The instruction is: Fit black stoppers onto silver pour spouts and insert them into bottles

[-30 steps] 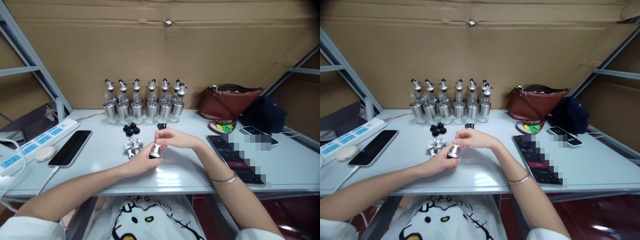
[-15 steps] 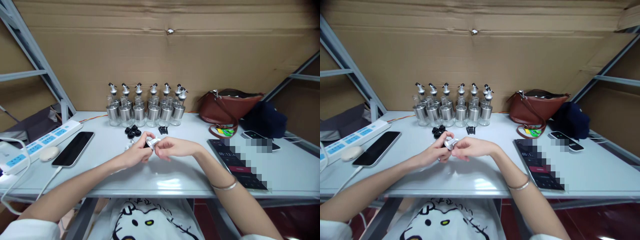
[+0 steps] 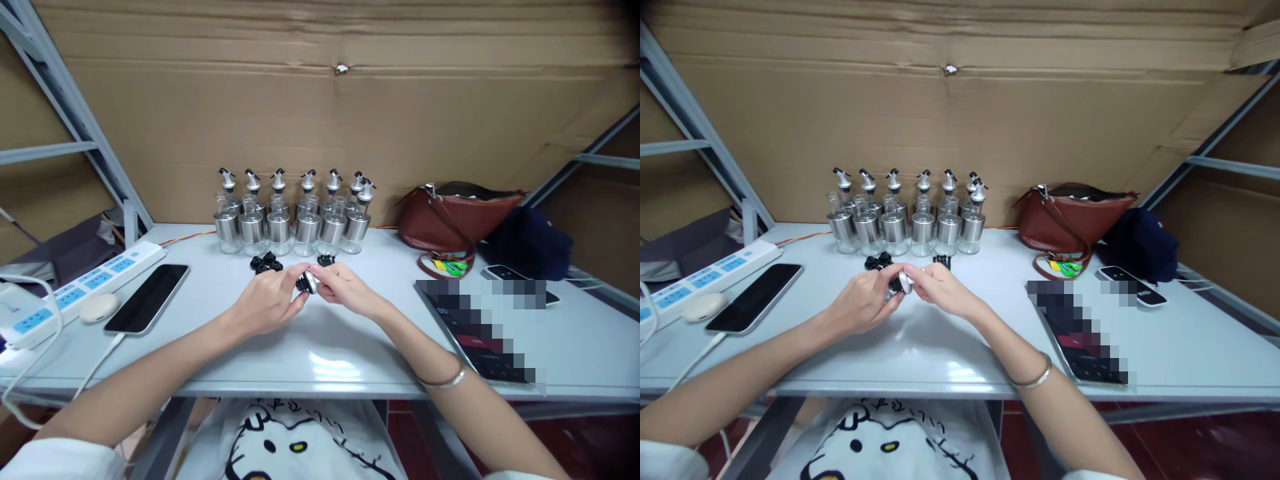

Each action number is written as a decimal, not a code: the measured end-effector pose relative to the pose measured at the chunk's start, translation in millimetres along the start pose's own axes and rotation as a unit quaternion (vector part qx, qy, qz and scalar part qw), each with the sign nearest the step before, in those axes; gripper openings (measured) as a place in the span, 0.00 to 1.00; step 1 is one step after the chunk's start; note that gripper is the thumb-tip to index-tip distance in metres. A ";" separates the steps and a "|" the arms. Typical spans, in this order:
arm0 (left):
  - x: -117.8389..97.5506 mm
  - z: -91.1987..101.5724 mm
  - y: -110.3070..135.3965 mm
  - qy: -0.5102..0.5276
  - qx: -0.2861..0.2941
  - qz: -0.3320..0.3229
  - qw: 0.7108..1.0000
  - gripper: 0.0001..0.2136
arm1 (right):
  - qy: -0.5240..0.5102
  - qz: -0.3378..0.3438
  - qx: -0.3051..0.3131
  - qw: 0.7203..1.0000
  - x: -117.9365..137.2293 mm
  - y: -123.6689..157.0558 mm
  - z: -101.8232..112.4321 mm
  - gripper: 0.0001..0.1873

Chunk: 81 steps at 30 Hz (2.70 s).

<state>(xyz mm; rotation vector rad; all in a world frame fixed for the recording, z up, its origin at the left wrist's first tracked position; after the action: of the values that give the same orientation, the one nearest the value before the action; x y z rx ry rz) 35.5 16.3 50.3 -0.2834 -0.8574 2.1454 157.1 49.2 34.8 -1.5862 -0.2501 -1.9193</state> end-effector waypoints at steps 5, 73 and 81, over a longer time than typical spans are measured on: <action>0.3 7.1 -1.0 -0.081 -0.083 -0.047 0.992 0.14 | -0.042 -0.005 0.002 0.999 3.6 0.1 -3.4 0.32; 28.9 12.7 -0.8 -0.010 -0.107 -0.130 0.986 0.14 | -0.127 0.009 -0.022 0.992 8.8 1.3 -26.8 0.34; 39.2 16.5 -9.1 -0.043 -0.089 -0.057 0.993 0.21 | -0.147 0.014 -0.055 0.987 7.1 -2.9 -27.8 0.32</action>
<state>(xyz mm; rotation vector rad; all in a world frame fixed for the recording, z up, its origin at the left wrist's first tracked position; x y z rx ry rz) 7.4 41.7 71.7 -0.2280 -1.0917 1.9894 132.2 34.6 35.0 -1.9373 -0.2452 -1.6986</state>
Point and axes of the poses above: each hand's wrist, its own y-axis away from the middle knuckle, its own z-axis out of the back of the hand, x = y × z, the point moved 5 cm from there along -y, towards the middle knuckle, and after that the axes turned 4 degrees about z, right-handed, at the moved point
